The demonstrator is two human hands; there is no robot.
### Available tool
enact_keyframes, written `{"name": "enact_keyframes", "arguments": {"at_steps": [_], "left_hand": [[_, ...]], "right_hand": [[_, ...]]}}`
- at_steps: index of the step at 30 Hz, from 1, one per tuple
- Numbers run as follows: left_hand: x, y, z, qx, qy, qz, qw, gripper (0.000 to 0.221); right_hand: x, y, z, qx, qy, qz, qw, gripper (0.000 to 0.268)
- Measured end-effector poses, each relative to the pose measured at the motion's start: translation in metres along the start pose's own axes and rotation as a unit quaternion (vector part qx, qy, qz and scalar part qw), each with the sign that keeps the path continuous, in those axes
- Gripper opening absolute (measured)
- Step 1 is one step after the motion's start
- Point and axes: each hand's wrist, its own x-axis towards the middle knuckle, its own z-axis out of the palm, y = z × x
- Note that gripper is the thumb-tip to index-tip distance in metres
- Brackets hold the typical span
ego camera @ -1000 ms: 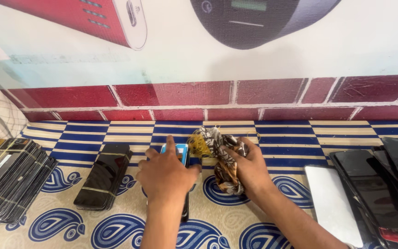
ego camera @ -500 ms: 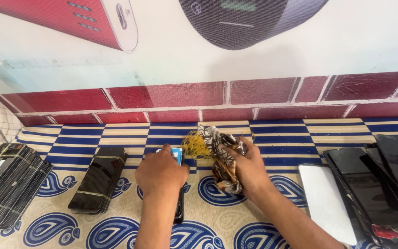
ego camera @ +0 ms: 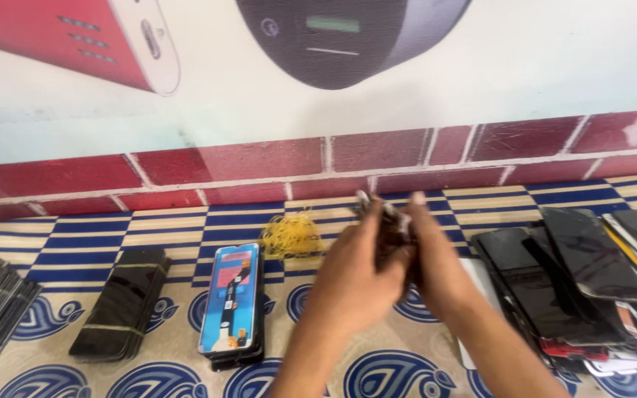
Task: The person wipes the surfaces of multiple smartphone screens using a patterned cloth. They handle the devices one by one, picking them up from a pile, wiping the front and back, and placing them back down. The task involves repetitive cleaning motions on various phone units.
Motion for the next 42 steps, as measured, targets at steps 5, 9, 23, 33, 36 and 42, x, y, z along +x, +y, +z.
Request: {"name": "enact_keyframes", "arguments": {"at_steps": [5,9,23,33,36,42], "left_hand": [[0.014,0.028,0.039,-0.073,0.076,0.068,0.992,0.049],[0.030,0.043,0.069,-0.118,0.067,0.084,0.987,0.039],[0.056,0.058,0.127,-0.144,-0.093,-0.018,0.985,0.058],[0.070,0.065,0.183,-0.260,-0.104,0.034,0.959,0.055],[0.077,0.064,0.200,-0.115,-0.108,0.104,0.982,0.039],[0.062,0.053,0.179,0.043,0.005,0.125,0.991,0.046]], "right_hand": [[-0.022,-0.032,-0.074,-0.117,0.011,-0.029,0.993,0.059],[-0.036,-0.064,-0.127,-0.665,0.218,-0.119,0.704,0.058],[-0.039,-0.101,-0.179,-0.786,0.271,0.131,0.540,0.033],[-0.071,-0.112,-0.160,-0.789,0.323,-0.092,0.515,0.024],[-0.073,-0.117,-0.145,-0.803,0.275,0.009,0.529,0.031],[-0.076,-0.103,-0.139,-0.765,0.193,-0.036,0.613,0.074]]}}
